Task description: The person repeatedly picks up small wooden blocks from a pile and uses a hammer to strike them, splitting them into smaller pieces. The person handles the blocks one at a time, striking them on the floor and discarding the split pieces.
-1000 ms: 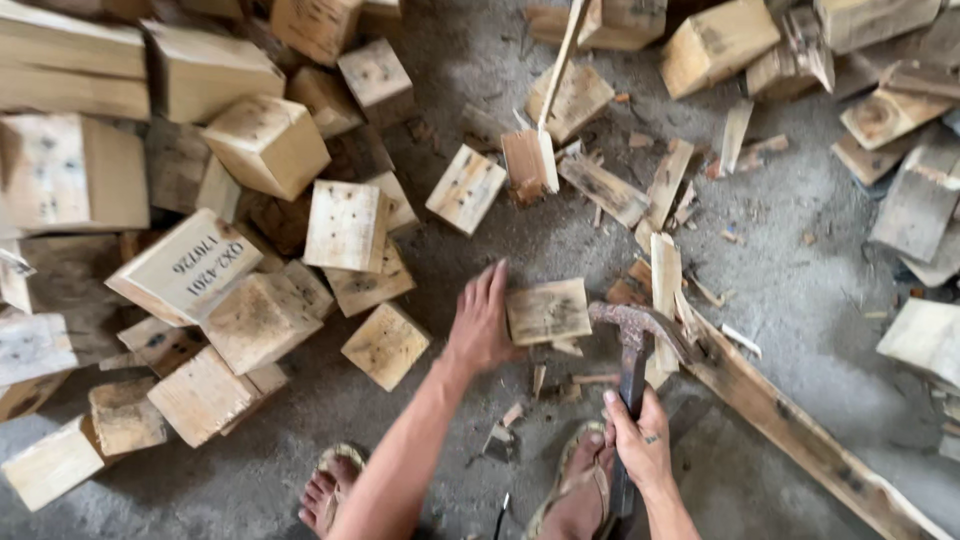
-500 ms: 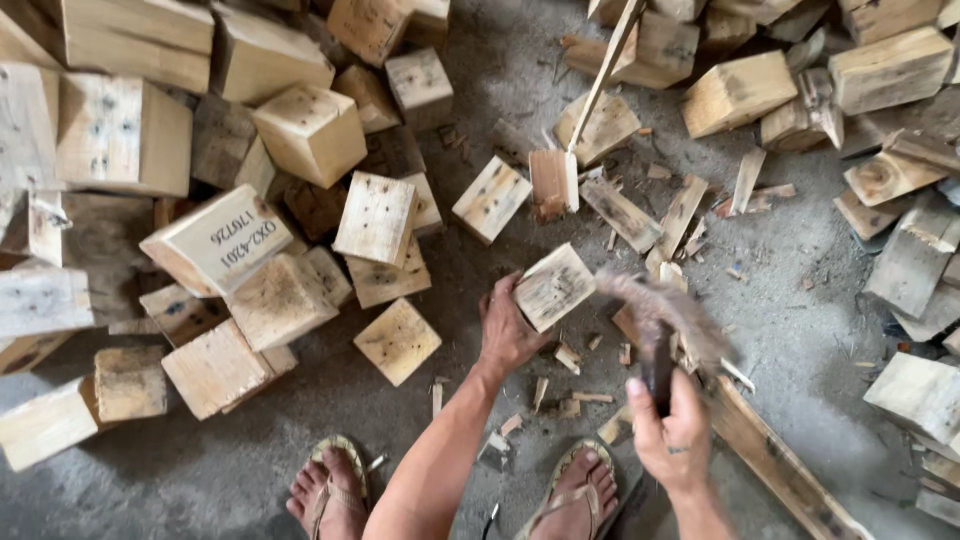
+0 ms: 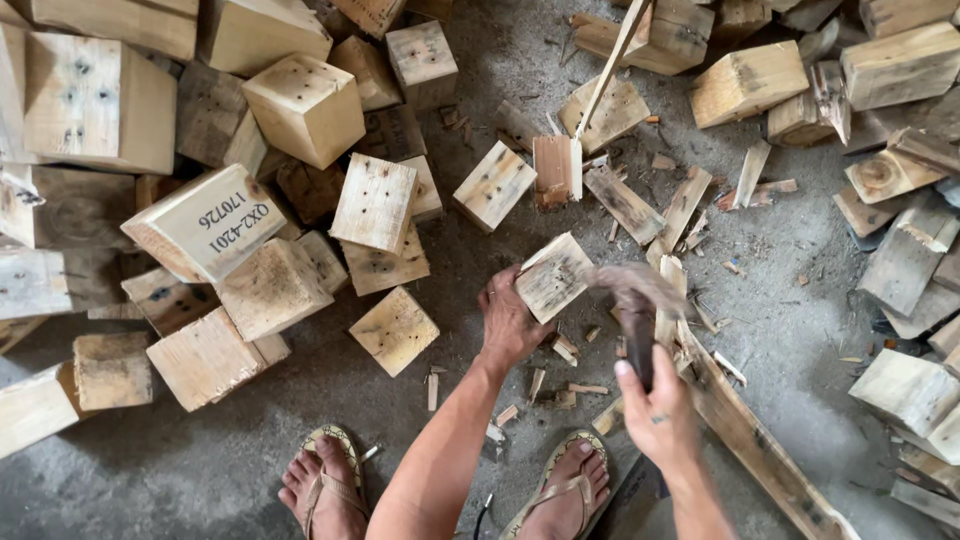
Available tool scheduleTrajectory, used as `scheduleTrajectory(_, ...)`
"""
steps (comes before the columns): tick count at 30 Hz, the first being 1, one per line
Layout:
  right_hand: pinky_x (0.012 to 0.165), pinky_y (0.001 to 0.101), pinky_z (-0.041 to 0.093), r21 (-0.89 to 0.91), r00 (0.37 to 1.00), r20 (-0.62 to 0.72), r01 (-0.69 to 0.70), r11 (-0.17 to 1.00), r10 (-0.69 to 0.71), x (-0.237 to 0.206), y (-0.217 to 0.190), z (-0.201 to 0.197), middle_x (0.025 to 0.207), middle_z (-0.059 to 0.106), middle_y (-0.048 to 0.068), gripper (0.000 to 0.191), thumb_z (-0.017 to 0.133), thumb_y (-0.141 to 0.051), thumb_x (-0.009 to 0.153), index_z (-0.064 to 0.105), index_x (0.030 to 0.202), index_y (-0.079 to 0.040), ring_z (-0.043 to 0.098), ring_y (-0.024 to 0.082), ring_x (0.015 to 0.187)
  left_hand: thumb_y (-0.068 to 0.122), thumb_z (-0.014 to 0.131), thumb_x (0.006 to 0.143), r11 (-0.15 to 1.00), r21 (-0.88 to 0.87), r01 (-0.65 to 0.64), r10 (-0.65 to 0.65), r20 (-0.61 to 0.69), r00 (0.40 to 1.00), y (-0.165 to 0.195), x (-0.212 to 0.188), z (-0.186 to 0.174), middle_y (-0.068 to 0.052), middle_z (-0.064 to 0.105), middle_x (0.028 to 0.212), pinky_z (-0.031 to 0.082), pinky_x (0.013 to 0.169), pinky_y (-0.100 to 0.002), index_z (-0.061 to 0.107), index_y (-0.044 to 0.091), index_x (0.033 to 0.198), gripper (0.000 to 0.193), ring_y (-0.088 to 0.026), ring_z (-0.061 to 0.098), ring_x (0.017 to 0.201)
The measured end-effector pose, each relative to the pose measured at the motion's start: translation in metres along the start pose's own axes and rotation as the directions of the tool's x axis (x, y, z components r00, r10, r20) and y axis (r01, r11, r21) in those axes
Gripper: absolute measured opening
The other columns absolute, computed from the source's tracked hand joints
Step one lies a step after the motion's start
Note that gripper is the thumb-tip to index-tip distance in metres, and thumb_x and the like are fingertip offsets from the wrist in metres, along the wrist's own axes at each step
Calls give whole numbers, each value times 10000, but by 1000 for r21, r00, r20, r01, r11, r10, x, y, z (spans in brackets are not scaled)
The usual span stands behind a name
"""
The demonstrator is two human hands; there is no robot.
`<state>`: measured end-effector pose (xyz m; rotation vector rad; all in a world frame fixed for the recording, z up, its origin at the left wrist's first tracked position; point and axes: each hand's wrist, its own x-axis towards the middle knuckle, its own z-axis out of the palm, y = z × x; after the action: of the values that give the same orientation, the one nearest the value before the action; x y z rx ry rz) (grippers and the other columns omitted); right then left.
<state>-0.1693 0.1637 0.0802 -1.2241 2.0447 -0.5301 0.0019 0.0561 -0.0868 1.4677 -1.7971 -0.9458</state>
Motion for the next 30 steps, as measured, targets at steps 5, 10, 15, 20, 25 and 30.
scheduleTrajectory(5,457,339,445,-108,838,-344,412,905,-423,-9,16,-8,739,580,80,224,646,-204,1039,484,1067,-52,578,168,579,258,957,582,998,36,51,-52,37,998,-1,-3,2,-185,417,1368,230,1154,-629,159,92,1440,1184,-360,438,1347)
scheduleTrajectory(10,356,335,490,-160,993,108,68,985,-51,14,22,38,703,624,129,327,595,-203,978,455,1191,3,638,175,447,264,962,580,996,50,74,-76,52,996,3,-4,-1,-191,404,1406,223,1145,-632,169,96,1445,1186,-371,405,1364)
scheduleTrajectory(15,353,336,479,-82,987,-45,147,986,-151,-2,17,12,671,644,117,253,627,-195,955,552,1126,-24,624,220,471,255,934,662,998,0,59,-59,-6,998,4,0,-3,-161,439,1394,273,1152,-591,219,111,1483,1098,-361,433,1381)
scheduleTrajectory(20,435,315,494,-41,810,-363,480,876,-461,-7,15,-11,712,589,77,211,607,-202,1056,476,1088,-41,594,152,527,263,922,559,996,32,79,-80,54,995,4,-2,-2,-188,403,1360,191,1164,-620,235,45,1442,1140,-369,410,1337)
scheduleTrajectory(25,434,354,486,-283,954,5,288,915,-299,20,13,29,681,631,152,343,645,-218,978,477,1186,-3,669,227,532,270,927,641,996,-9,93,-92,23,995,13,-1,-9,-167,413,1367,233,1140,-593,273,72,1457,1064,-370,394,1344)
scheduleTrajectory(30,379,351,490,-119,999,39,7,993,-3,7,4,2,639,682,128,248,608,-238,965,547,1143,-76,653,200,463,270,925,650,994,-27,103,-102,41,994,15,3,-14,-173,408,1387,247,1134,-591,248,66,1473,1086,-370,388,1369)
